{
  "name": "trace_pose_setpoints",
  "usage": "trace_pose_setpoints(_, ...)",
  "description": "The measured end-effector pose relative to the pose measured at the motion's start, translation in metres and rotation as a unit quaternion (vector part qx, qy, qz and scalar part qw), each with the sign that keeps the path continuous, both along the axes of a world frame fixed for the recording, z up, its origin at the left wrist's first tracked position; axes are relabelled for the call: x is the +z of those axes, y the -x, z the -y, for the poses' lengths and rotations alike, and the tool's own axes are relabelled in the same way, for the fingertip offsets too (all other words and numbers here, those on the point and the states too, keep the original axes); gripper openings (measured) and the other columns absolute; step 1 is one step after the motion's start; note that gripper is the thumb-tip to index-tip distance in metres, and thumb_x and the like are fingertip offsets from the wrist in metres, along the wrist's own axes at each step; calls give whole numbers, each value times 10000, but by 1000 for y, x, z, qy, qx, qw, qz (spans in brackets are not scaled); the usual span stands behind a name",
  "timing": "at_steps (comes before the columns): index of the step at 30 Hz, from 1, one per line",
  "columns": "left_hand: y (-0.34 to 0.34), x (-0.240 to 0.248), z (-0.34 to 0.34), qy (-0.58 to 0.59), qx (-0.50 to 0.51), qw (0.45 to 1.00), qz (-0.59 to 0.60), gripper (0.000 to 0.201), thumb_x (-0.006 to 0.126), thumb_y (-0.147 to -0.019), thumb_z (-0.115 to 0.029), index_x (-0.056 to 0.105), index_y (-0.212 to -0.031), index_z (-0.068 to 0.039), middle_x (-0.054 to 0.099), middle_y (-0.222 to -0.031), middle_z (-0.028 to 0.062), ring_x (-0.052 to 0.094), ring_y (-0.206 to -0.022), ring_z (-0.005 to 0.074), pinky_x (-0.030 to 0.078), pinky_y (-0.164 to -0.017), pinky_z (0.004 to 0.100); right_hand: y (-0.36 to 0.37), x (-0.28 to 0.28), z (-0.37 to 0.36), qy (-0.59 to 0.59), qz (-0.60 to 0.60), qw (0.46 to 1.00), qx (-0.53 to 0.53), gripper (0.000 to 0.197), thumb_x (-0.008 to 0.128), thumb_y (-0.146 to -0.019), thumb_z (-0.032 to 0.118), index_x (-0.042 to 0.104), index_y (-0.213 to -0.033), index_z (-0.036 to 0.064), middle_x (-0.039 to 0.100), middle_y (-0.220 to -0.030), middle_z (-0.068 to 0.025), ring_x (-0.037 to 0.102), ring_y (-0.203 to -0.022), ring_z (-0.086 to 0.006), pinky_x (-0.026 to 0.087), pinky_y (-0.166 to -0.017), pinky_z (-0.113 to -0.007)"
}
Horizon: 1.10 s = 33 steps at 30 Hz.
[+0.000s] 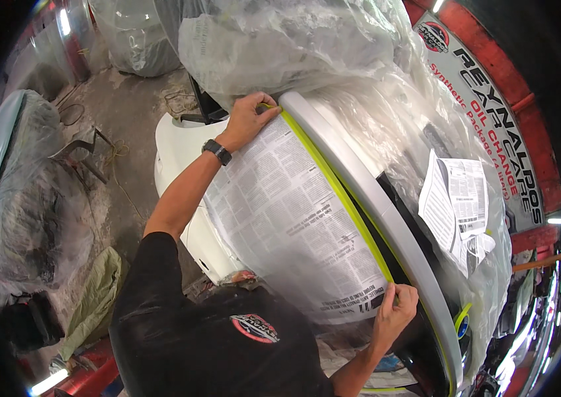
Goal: The person places sheets of newspaper over the white car bumper and uses green masking tape to secure them in place. They smooth the paper and tape along the edges to ensure a tight seal around the bumper's contours.
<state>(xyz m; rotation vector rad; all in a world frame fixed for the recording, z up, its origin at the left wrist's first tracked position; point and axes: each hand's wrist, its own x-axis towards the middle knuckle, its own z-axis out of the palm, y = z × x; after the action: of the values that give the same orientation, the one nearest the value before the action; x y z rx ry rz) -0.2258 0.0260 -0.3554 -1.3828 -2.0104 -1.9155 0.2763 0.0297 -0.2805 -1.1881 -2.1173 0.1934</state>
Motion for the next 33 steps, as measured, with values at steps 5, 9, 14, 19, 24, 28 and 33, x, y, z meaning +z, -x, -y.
trace_pose_setpoints(5,4,-5,-5,-5,0,1000,5,190,780,-894,-177,726,-968,-10,735,-889,75,638,-771,128,511,-715,285,0,-1,-1,-5,6,1000,3,115,667,-919,9,623,-833,-53,599,-851,-140,578,-784,-287,453,-730,-394)
trace_pose_setpoints(9,5,-7,-7,-5,-10,1000,29,206,783,-892,-174,722,-991,-3,736,-897,77,641,-789,123,520,-737,283,2,0,0,-3,11,1000,2,114,667,-919,11,623,-835,-53,595,-851,-141,578,-791,-289,451,-735,-394)
trace_pose_setpoints(14,1,-3,-5,-36,10,998,53,352,826,-851,-188,687,-1115,-2,740,-999,105,658,-822,149,544,-771,304,2,0,-1,-7,30,1000,-4,125,665,-924,18,616,-835,-56,587,-855,-144,575,-791,-299,450,-742,-400)
trace_pose_setpoints(19,0,-14,-14,-94,130,987,2,527,898,-753,-208,645,-1172,-11,659,-1116,120,628,-946,248,536,-844,360,0,0,-3,-10,32,999,0,131,660,-928,22,613,-836,-59,584,-845,-145,572,-783,-300,447,-739,-405)
trace_pose_setpoints(24,-12,-7,-6,-72,221,967,-101,380,891,-733,-179,699,-1036,-54,593,-1069,104,550,-986,300,484,-883,409,2,2,-2,-4,29,1000,0,137,657,-934,28,617,-836,-60,577,-819,-137,563,-770,-280,444,-729,-389)
trace_pose_setpoints(28,-9,-10,-6,-69,217,963,-143,225,853,-768,-164,752,-953,-85,606,-1025,102,550,-980,307,472,-881,432,2,0,-4,-7,33,999,-2,138,653,-940,32,619,-841,-57,573,-811,-126,550,-756,-264,440,-723,-374)
trace_pose_setpoints(33,-1,-23,-10,-80,167,976,-112,235,782,-842,-142,762,-1064,-69,661,-1077,140,594,-1034,330,476,-917,431,1,-1,-10,-8,29,1000,6,156,647,-956,41,600,-841,-53,545,-791,-107,523,-744,-231,434,-721,-355)
